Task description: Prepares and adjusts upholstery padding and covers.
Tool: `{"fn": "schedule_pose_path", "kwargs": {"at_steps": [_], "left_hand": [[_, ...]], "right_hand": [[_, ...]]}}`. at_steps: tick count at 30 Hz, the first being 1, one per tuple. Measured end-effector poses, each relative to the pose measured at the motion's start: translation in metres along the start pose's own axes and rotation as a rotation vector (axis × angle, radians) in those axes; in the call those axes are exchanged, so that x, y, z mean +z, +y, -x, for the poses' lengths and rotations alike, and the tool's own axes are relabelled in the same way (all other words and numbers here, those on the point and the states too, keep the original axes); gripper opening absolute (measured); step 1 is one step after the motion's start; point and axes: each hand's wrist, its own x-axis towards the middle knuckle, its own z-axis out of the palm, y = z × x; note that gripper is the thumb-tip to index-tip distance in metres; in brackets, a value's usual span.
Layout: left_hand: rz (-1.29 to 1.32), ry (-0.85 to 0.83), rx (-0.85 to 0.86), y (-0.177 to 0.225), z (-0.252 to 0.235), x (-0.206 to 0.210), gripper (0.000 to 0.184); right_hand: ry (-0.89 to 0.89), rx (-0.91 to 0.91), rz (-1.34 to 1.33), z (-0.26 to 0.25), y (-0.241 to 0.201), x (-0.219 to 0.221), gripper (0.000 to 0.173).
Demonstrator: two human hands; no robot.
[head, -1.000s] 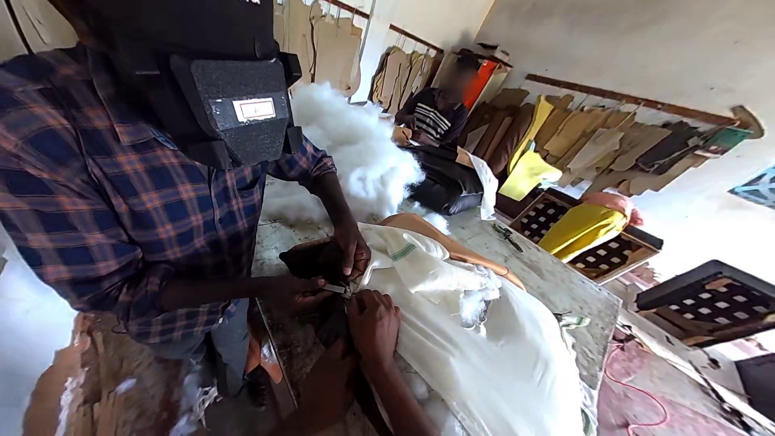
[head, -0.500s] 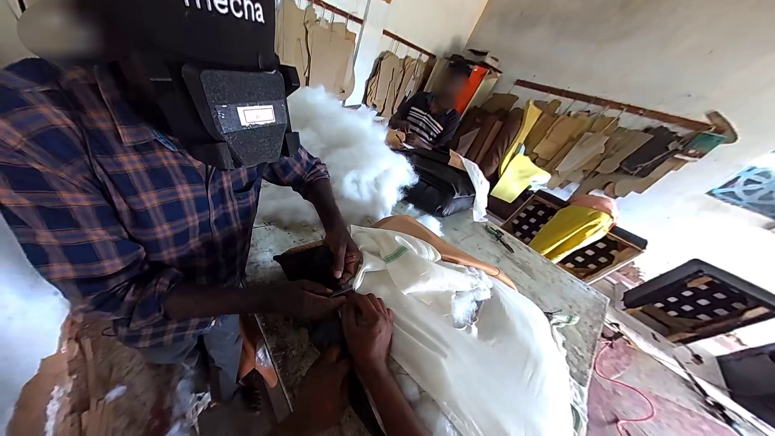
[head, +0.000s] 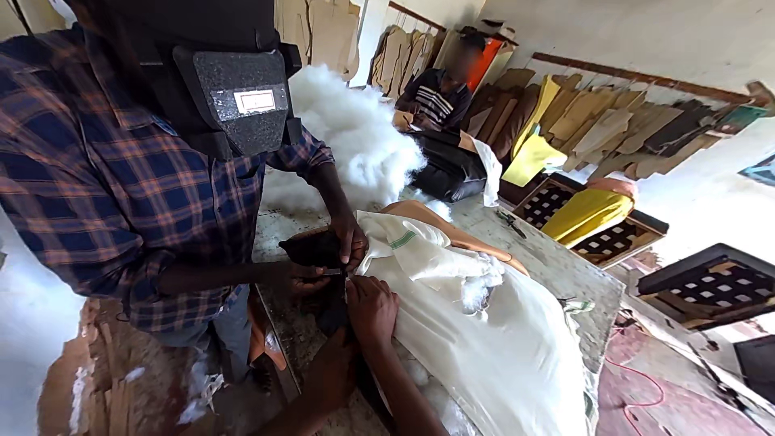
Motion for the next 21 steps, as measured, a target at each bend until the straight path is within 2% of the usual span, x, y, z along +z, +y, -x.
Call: {"fn": "schedule_pose_path", "kwargs": {"at_steps": [14, 21], "left_hand": [[-0.008, 0.052, 0.022, -0.001, 0.001, -0.001, 0.034], [-0.009, 0.033, -0.001, 0.001, -0.001, -0.003, 0.033]], "right_hand": [[-0.105, 0.070, -0.069, -0.006, -0.001, -0.011, 0.019], [-0.083, 0.075, -0.108, -0.005, 0.001, -0.009, 0.020]]}}
